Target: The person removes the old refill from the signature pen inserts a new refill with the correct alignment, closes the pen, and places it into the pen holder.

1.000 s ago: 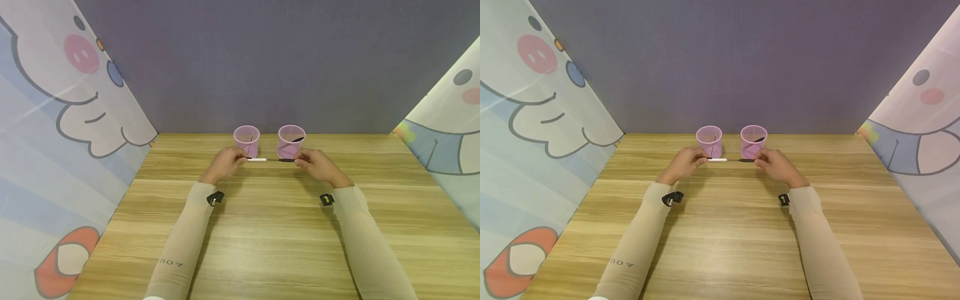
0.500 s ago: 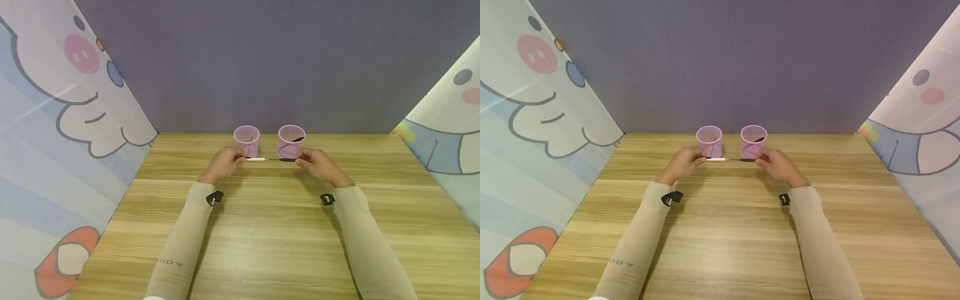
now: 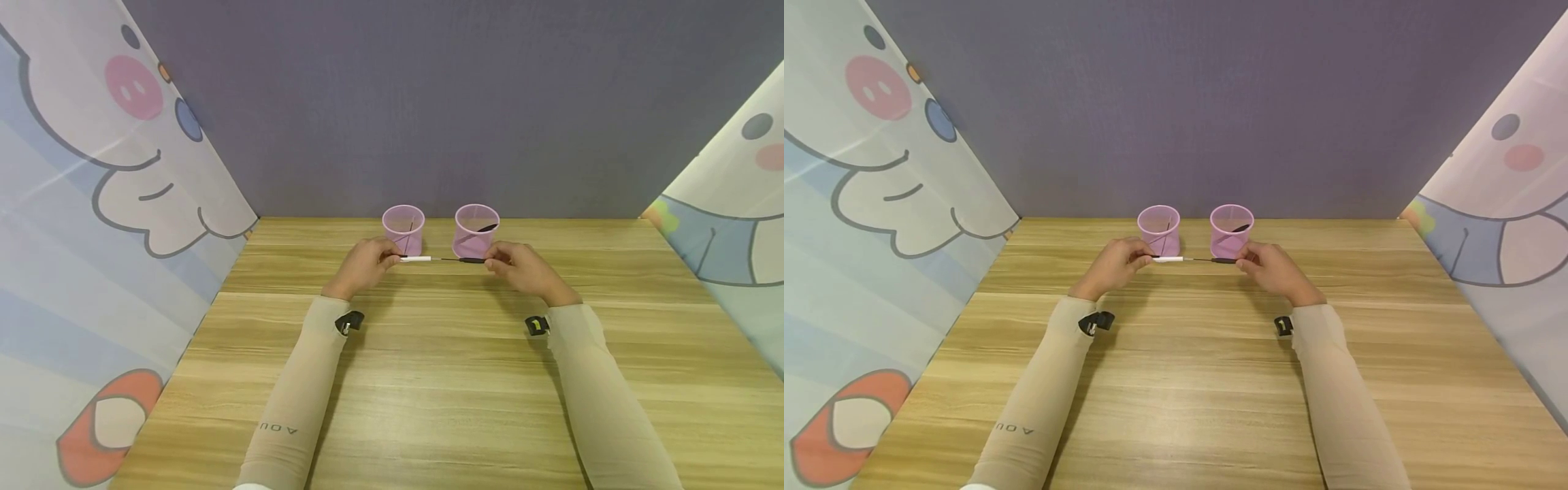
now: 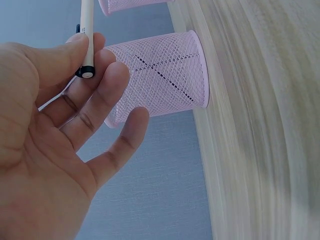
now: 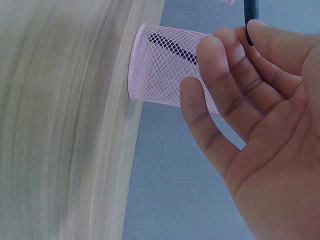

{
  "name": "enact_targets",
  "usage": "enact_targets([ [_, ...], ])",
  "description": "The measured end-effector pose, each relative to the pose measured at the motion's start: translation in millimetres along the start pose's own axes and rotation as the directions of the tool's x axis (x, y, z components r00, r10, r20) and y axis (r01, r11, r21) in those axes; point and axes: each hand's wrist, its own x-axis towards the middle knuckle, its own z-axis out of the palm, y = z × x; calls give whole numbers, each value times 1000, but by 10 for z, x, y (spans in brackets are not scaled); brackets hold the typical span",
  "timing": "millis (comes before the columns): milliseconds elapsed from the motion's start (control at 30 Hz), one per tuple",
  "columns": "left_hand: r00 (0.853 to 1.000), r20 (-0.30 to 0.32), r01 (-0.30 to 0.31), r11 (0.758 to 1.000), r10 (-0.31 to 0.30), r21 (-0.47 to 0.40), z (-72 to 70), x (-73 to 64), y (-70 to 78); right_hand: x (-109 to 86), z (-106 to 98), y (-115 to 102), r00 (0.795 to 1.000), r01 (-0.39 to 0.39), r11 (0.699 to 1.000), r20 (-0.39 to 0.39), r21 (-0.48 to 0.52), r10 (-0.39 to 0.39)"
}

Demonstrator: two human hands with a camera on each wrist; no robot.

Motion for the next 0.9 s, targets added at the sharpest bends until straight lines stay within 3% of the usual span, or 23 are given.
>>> enact_targets([
  [433, 1000, 12, -6, 1000, 6, -1, 21, 9, -24, -12, -13, -23, 1000, -12, 1000, -8, 4, 12],
  [900, 994, 103, -44, 995, 35, 87, 132, 31, -5, 5, -4, -27, 1000, -3, 1000, -8, -7, 3],
])
